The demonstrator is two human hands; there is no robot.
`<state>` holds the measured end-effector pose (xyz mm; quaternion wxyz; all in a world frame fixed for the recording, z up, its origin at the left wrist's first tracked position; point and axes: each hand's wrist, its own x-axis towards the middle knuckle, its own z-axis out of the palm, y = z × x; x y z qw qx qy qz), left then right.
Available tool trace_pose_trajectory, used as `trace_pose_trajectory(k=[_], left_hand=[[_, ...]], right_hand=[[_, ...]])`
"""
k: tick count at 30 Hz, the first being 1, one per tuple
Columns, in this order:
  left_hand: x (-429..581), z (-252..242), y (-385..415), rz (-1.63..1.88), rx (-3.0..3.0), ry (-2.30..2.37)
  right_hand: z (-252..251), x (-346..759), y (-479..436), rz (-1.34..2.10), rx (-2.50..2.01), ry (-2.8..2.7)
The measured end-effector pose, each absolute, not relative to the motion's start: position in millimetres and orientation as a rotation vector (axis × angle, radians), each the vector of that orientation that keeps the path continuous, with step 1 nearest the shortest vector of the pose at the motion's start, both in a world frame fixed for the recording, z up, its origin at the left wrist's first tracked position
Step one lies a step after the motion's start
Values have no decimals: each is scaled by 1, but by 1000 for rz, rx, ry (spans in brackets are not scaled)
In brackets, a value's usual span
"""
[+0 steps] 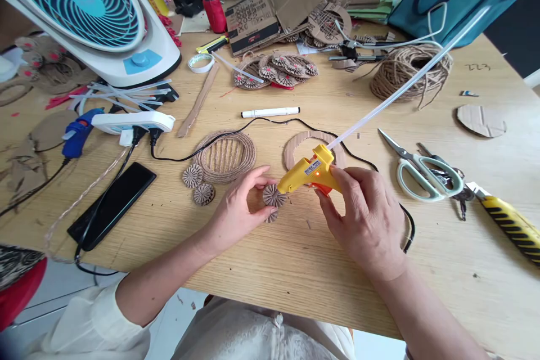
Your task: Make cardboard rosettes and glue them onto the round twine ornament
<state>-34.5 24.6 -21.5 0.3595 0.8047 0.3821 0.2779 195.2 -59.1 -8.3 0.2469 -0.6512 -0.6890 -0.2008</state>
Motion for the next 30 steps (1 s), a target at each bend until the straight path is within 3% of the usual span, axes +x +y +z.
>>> trace_pose_trajectory(k=[30], left_hand=[[-34,-26,24,764,2097,950]], right_hand=[[-3,195,-68,-747,-1611,-1981]])
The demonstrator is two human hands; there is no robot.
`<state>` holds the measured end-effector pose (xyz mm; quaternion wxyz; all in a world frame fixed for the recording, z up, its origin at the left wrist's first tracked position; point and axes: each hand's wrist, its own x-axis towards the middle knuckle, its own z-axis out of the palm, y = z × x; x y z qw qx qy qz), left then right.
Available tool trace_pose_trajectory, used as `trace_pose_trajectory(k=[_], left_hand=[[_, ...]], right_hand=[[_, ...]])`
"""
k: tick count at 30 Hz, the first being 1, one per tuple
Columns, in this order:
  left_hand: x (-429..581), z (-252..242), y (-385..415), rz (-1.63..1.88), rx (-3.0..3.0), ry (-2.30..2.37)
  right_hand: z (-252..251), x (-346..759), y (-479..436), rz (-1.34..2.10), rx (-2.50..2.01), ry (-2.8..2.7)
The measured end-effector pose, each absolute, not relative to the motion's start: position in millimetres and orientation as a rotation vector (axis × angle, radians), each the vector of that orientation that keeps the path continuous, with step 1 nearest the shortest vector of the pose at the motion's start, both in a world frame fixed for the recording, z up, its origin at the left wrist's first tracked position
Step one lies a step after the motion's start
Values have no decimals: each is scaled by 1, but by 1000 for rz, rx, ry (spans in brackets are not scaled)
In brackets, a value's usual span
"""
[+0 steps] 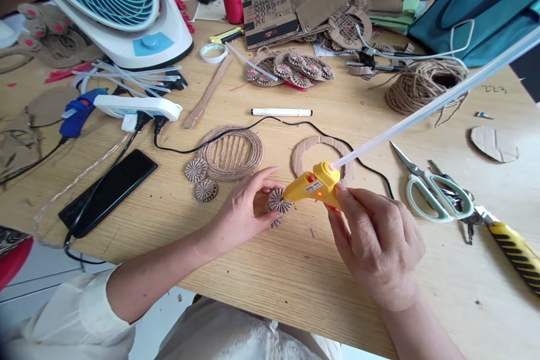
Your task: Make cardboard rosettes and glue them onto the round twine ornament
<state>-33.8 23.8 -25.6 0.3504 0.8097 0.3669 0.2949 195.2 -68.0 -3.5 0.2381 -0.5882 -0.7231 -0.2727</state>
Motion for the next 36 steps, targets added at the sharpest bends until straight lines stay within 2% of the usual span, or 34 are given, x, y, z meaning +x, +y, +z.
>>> trace_pose_trajectory(k=[36], left_hand=[[-33,-26,24,754,2100,968]], right_hand=[[-3,199,-63,-750,-1604,-1987]])
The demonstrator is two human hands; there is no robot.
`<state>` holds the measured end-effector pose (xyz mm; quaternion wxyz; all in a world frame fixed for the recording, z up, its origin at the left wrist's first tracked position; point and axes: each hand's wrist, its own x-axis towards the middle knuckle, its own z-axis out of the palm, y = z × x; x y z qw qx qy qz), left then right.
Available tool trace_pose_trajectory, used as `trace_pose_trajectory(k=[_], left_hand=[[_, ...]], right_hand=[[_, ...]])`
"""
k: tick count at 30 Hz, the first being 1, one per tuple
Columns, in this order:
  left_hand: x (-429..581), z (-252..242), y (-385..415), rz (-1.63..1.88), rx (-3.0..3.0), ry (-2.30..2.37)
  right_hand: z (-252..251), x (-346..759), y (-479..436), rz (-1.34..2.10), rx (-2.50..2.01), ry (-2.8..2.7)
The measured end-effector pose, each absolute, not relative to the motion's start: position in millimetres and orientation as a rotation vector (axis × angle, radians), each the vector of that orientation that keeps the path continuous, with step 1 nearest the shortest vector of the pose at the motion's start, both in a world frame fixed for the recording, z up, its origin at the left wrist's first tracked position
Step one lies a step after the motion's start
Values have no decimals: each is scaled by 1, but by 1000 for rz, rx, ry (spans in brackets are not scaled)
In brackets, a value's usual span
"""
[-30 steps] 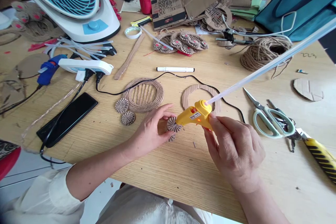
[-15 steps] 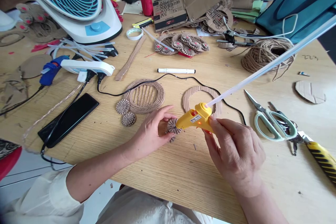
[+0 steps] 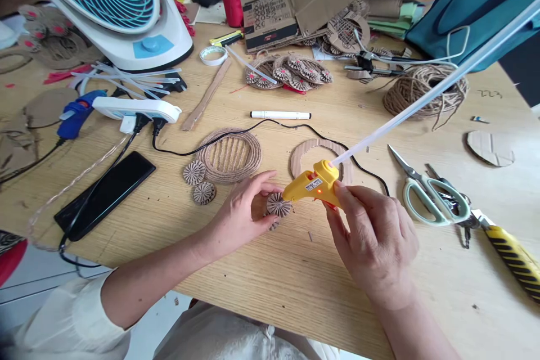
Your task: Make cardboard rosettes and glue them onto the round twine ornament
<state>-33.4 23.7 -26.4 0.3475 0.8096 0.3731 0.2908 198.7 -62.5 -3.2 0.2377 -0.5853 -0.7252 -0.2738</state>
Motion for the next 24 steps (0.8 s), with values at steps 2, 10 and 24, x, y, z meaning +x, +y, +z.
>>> trace_pose_trajectory(k=[2,10,24], left_hand=[[-33,-26,24,753,2102,968],[-34,-25,24,771,2057,977],[-45,-12,30,988,2029,921]], right_hand=[[-3,199,-63,-756,-1597,-1987],[-3,200,-61,-696,-1590,-1985],[-32,230,-45,-336,-1863,-1632]])
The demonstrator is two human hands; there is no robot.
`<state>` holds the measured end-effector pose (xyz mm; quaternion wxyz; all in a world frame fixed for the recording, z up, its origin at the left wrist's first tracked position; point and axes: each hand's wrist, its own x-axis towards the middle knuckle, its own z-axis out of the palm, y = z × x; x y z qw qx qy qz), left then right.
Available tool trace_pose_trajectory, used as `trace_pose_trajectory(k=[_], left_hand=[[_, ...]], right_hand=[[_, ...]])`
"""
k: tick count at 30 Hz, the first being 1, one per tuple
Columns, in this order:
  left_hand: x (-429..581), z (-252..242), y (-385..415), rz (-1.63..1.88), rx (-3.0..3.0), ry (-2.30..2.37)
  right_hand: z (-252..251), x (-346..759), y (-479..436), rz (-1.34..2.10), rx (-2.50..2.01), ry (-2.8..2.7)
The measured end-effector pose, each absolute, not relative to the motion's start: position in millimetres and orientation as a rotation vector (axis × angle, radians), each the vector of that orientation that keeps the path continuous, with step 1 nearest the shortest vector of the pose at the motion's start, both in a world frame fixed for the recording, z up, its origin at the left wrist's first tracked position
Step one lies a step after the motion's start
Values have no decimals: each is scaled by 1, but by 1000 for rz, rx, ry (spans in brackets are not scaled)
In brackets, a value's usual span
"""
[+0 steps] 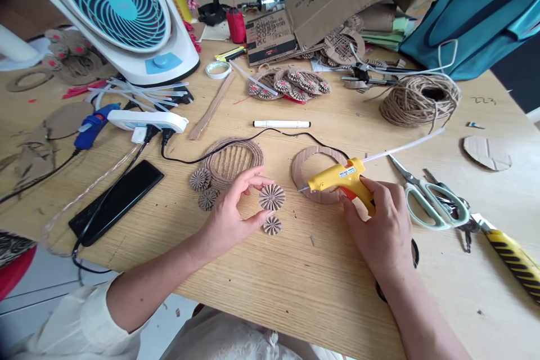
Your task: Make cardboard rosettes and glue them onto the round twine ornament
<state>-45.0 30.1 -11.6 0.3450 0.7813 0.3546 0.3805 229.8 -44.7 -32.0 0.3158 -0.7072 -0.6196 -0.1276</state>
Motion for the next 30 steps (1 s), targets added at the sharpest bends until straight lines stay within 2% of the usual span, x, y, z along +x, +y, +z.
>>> trace_pose_trajectory(k=[6,12,16,18,23,30], left_hand=[[-54,-4,33,1137,1915,919],[-62,3,31,1391,1876,949],[-64,4,27,1388,1967,879],[-64,4,25,1338,2042,834],[-64,1,22,1268,2143,804],[-60,-5,21,1128,2251,753]], right_hand=[[-44,235,-42,-173,-1963,-1667],[-18,200,-50,-291,-1830,-1814],[-2,147,-52,326,-1630,-2058],[-1,129,-49,483,-1656,-2052],[-5,124,-48,756,-1620,-1834],[1,143,-51,819,-1351,-1274]])
